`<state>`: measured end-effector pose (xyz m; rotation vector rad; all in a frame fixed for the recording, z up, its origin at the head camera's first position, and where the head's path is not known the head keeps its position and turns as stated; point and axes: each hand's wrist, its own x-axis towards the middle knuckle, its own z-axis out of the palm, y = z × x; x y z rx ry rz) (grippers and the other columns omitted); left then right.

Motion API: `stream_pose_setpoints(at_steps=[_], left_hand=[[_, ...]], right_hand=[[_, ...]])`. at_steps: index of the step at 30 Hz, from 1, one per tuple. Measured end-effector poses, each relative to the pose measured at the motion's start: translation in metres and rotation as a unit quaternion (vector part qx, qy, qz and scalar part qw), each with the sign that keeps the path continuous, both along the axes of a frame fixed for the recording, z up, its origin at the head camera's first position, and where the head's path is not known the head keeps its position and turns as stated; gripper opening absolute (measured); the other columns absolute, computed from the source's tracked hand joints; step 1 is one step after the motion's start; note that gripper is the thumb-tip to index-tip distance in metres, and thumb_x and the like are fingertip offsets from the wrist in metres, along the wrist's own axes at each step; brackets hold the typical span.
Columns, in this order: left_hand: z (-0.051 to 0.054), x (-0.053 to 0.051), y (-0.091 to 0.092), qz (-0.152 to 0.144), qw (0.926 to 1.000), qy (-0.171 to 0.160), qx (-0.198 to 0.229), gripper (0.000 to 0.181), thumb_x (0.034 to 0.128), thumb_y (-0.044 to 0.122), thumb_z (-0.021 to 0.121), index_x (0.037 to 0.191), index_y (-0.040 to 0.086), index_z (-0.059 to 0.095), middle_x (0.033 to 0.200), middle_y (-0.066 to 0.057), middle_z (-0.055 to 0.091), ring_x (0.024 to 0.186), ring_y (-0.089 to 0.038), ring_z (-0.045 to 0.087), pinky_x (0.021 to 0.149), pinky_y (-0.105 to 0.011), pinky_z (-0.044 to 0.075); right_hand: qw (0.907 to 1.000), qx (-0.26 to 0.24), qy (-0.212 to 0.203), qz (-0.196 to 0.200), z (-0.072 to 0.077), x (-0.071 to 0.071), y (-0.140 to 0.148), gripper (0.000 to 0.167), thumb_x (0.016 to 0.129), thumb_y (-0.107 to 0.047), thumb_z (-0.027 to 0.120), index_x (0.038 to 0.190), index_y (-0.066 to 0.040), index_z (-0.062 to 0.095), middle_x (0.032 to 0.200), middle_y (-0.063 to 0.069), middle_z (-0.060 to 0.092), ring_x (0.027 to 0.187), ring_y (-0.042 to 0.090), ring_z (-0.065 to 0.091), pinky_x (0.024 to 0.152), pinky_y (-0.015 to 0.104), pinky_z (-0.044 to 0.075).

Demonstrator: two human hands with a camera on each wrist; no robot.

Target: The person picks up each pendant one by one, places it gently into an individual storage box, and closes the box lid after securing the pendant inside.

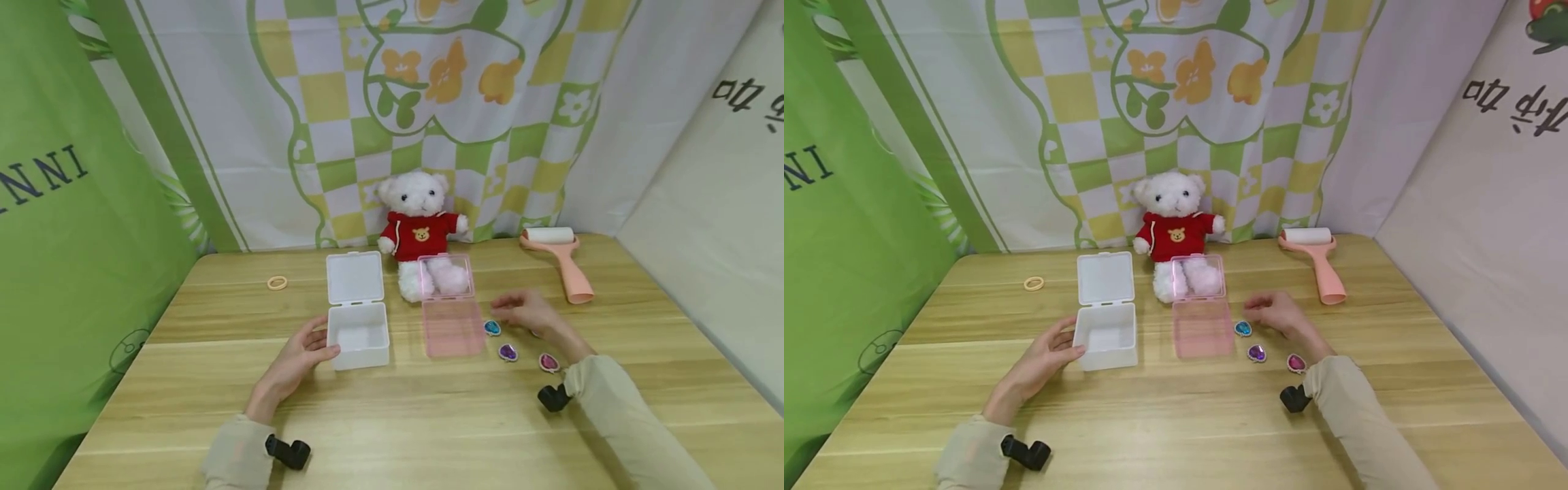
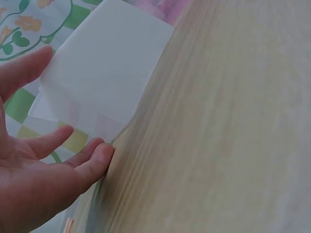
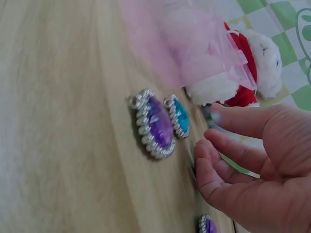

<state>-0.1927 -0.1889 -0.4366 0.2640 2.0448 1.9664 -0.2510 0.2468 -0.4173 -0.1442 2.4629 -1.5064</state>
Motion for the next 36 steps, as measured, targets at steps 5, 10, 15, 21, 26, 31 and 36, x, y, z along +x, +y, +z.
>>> stream_pose_setpoints(at_steps=[5, 10, 15, 21, 26, 31, 36], left_hand=[[0.000, 0.000, -0.002, -0.003, 1.0000, -0.007, -0.001, 0.073, 0.0889, 0.005, 0.064, 0.148, -0.001, 0.022, 0.138, -0.031, 0.039, 0.115, -0.029, 0.049, 0.091, -0.028, 0.044], [0.000, 0.000, -0.002, 0.001, 0.9999, -0.013, -0.002, 0.073, 0.0884, 0.006, 0.065, 0.148, 0.000, 0.023, 0.138, -0.030, 0.040, 0.115, -0.027, 0.049, 0.092, -0.029, 0.044], [0.000, 0.000, -0.003, -0.001, 0.9999, -0.016, -0.006, 0.075, 0.0889, 0.006, 0.065, 0.149, -0.001, 0.021, 0.139, -0.031, 0.038, 0.119, -0.032, 0.047, 0.095, -0.031, 0.042], [0.001, 0.000, -0.003, 0.000, 0.9999, -0.016, -0.005, 0.075, 0.0889, 0.007, 0.065, 0.149, -0.001, 0.020, 0.140, -0.030, 0.037, 0.121, -0.033, 0.045, 0.097, -0.033, 0.041], [0.001, 0.001, -0.002, 0.002, 0.9999, -0.016, -0.005, 0.074, 0.0889, 0.006, 0.065, 0.148, -0.001, 0.022, 0.139, -0.030, 0.038, 0.120, -0.032, 0.046, 0.096, -0.032, 0.041], [0.000, 0.000, -0.001, -0.001, 0.9999, -0.013, -0.006, 0.073, 0.0887, 0.006, 0.065, 0.148, -0.002, 0.022, 0.139, -0.030, 0.038, 0.120, -0.032, 0.047, 0.096, -0.033, 0.041], [-0.001, -0.001, -0.001, 0.005, 0.9999, -0.013, -0.006, 0.073, 0.0882, 0.006, 0.065, 0.148, -0.001, 0.024, 0.139, -0.030, 0.039, 0.120, -0.033, 0.046, 0.097, -0.034, 0.041]], right_hand=[[0.9996, 0.017, 0.004, 0.022, -0.005, 0.000, 0.004, 0.039, 0.085, -0.008, 0.070, 0.115, 0.015, 0.059, 0.101, 0.015, 0.068, 0.079, 0.010, 0.058, 0.068, 0.023, 0.050], [0.9957, 0.054, 0.037, 0.066, -0.005, -0.001, 0.005, 0.036, 0.081, -0.010, 0.076, 0.108, 0.011, 0.065, 0.096, 0.014, 0.068, 0.082, 0.014, 0.057, 0.069, 0.024, 0.049], [0.9910, 0.090, 0.055, 0.082, -0.007, -0.001, 0.002, 0.032, 0.075, -0.012, 0.081, 0.098, 0.006, 0.069, 0.082, 0.005, 0.065, 0.075, 0.012, 0.054, 0.064, 0.022, 0.045], [0.9865, 0.122, 0.062, 0.091, -0.005, -0.002, -0.002, 0.025, 0.073, -0.011, 0.081, 0.088, 0.004, 0.067, 0.073, 0.001, 0.058, 0.068, 0.013, 0.049, 0.059, 0.023, 0.041], [0.9870, 0.125, 0.057, 0.084, -0.003, 0.000, -0.004, 0.025, 0.073, -0.010, 0.080, 0.088, 0.004, 0.065, 0.075, 0.003, 0.058, 0.069, 0.014, 0.050, 0.061, 0.026, 0.041], [0.9885, 0.114, 0.062, 0.078, 0.001, 0.000, -0.001, 0.024, 0.075, -0.006, 0.078, 0.089, 0.005, 0.063, 0.077, 0.006, 0.060, 0.070, 0.014, 0.051, 0.061, 0.025, 0.042], [0.9906, 0.098, 0.060, 0.075, 0.006, 0.001, 0.000, 0.025, 0.078, -0.008, 0.077, 0.092, 0.006, 0.062, 0.076, 0.005, 0.060, 0.069, 0.012, 0.051, 0.059, 0.023, 0.043]])
